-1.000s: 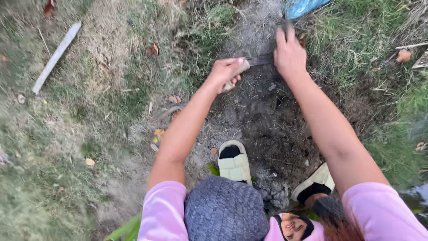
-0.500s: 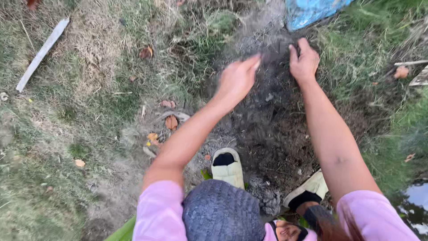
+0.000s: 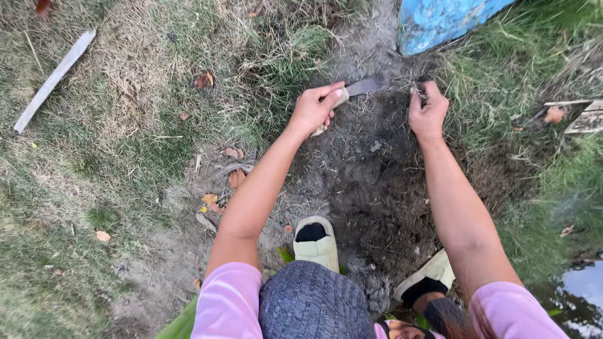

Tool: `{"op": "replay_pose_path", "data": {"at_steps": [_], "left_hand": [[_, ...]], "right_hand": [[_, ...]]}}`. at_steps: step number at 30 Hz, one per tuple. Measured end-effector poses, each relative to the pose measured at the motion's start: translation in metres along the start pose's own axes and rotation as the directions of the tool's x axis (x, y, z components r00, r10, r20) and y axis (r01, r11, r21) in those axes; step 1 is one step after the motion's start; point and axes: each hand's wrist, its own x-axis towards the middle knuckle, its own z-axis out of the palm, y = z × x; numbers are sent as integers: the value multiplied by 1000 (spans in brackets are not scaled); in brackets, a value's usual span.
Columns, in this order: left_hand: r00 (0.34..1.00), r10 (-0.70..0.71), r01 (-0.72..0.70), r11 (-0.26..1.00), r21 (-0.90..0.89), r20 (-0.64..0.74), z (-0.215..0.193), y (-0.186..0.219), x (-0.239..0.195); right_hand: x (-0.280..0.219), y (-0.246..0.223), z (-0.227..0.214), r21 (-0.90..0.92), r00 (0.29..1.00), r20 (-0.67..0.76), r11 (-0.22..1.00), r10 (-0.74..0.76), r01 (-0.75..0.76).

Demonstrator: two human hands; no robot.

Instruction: The person digs into the soil using a small trowel and their hands, removing clumps of grass and dirt to clear an area.

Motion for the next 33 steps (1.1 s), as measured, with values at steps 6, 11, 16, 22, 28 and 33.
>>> {"op": "replay_pose_path", "data": {"at_steps": [6,11,16,22,28,33], "left_hand": [[798,600,-360,546,756,-53,-23,74,-101],[950,309,-166,410,897,35,-27,132,-117],[907,398,-292,353,889,139,-25,145,-74],[886,402,-361,284,888,231,-7,152,-37],[913,349,-303,235,924,210,20,154,-37],[934,295,-268,213,940,199,29,152,-42]], "right_hand": [[-13,-4,-4,-128,992,-64,987,-110,101],[-23,-19,-4,-103,996,-80,994,28,-36],[-12,-35,-36,-143,993,-40,984,-113,106],[33,-57,-37,-398,917,372,867,-145,298],[30,-35,-10,-321,884,441,892,-155,316],[18,-12,17,-319,959,229,943,170,-91]]}}
